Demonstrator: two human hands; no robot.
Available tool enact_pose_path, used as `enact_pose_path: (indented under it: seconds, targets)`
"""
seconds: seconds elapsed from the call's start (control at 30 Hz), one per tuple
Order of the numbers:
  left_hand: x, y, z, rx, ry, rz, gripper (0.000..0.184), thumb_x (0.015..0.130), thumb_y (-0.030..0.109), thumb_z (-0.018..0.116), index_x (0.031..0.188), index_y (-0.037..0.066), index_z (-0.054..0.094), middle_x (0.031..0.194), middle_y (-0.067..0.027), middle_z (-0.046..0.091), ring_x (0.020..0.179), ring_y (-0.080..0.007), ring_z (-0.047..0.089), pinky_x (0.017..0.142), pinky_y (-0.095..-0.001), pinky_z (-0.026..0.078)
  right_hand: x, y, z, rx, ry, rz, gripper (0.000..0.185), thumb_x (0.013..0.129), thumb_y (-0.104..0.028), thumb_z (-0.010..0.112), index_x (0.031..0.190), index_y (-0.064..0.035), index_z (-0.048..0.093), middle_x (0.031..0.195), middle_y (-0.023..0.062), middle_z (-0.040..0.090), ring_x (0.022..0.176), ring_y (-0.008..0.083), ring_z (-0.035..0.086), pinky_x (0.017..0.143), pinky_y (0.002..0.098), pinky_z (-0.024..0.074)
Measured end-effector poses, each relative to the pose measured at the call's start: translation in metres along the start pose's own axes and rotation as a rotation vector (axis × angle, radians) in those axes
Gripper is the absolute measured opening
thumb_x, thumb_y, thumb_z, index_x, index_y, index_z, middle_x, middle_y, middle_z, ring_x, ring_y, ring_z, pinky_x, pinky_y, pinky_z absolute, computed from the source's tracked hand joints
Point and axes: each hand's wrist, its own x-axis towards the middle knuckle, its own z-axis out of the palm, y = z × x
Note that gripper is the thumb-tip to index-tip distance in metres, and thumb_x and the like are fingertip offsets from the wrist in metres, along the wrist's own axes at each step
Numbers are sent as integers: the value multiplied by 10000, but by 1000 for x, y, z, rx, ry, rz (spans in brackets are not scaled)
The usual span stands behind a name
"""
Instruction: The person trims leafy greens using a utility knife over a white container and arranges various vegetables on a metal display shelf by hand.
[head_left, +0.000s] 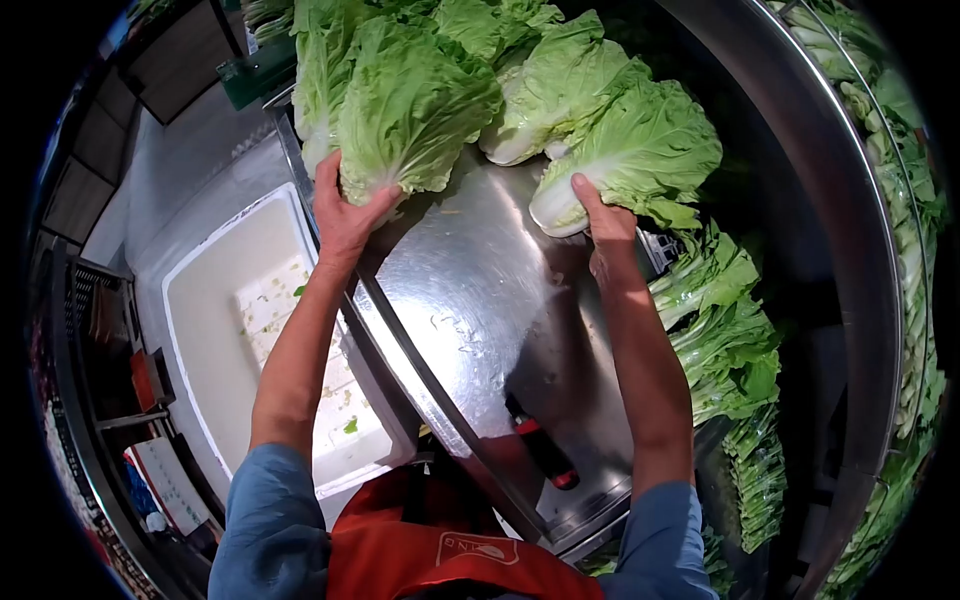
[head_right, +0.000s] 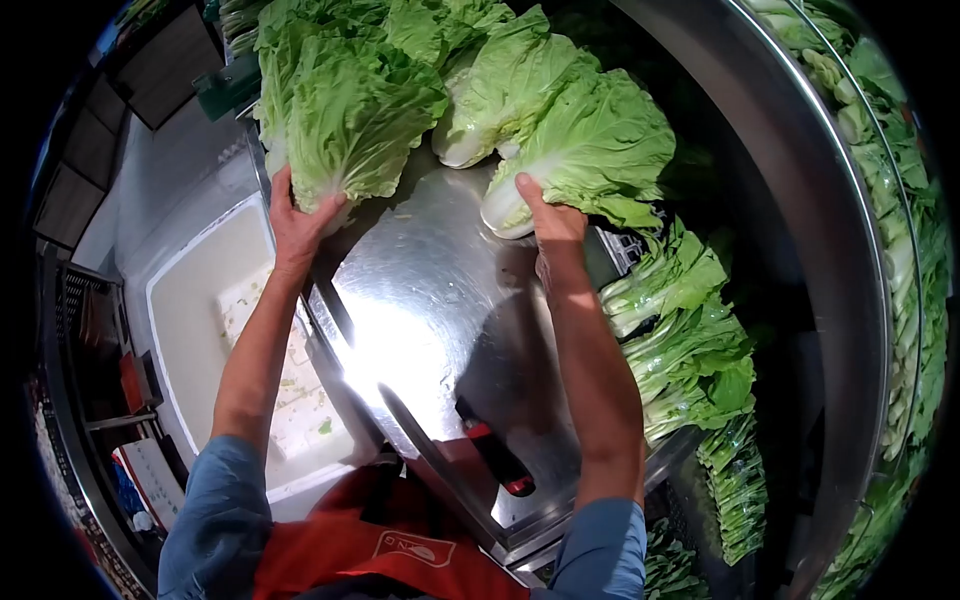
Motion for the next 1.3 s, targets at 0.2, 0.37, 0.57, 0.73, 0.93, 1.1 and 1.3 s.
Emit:
enact_pose_path:
  seconds: [0.2, 0.37, 0.57, 0.73, 0.93, 1.1, 1.3]
  targets:
    - [-10, 15, -5, -237, -77, -45, 817, 688, 274, 903, 1345, -4, 507, 1232, -112, 585, 1152, -228, 565, 1033, -355, 427, -2, -21, 2, -236, 28, 97, 740, 790, -225, 873, 1394, 28, 530, 1328, 111, 624, 1182, 205, 584, 1027, 341, 442]
    - [-22, 60, 25, -466, -101, -111, 730, 726, 231, 873, 1298, 13, 475, 1218, -107, 580, 1108, -207, 594, 975, -348, 484, -1, -15, 3, -213, 19, 56, 692, 794, -211, 862, 1370, 21, 557, 1307, 110, 638, 1156, 202, 600, 1018, 345, 450]
    - [-7, 75, 123, -180, -303, 29, 858, 692, 253, 892, 1370, -14, 440, 1235, -162, 541, 1181, -284, 544, 1036, -387, 439, 13, 3, -5, -132, -10, 38, 723, 794, -136, 843, 1412, 19, 501, 1330, 117, 616, 1176, 202, 592, 1012, 330, 452]
    - [1, 70, 126, -211, -398, 31, 917, 715, 362, 856, 1404, -29, 396, 1310, -270, 492, 1241, -422, 490, 1072, -458, 403, 8, -8, -5, -91, -79, 38, 824, 776, -162, 868, 1462, 5, 442, 1401, 108, 568, 1242, 209, 560, 1025, 321, 442]
    - [3, 63, 121, -274, -476, 33, 954, 735, 433, 852, 1420, -33, 377, 1331, -277, 483, 1271, -430, 464, 1092, -461, 381, 0, -20, -7, -320, -36, 230, 654, 829, -383, 805, 1347, -55, 578, 1199, 31, 664, 991, 135, 601, 741, 302, 468]
    - [12, 64, 114, -175, -632, 29, 968, 799, 415, 833, 1477, -26, 301, 1390, -213, 444, 1328, -292, 435, 1126, -410, 346, -11, -40, -14, -424, -116, 250, 631, 851, -479, 726, 1313, -71, 591, 1192, 20, 643, 1032, 131, 573, 827, 310, 455]
    - [7, 42, 125, -294, -563, 17, 1117, 700, 343, 914, 1507, -5, 226, 1439, -192, 420, 1346, -282, 421, 1143, -405, 336, -26, -49, -25, -352, -106, 319, 628, 808, -462, 768, 1275, -76, 602, 1170, 34, 646, 1010, 163, 590, 846, 325, 454]
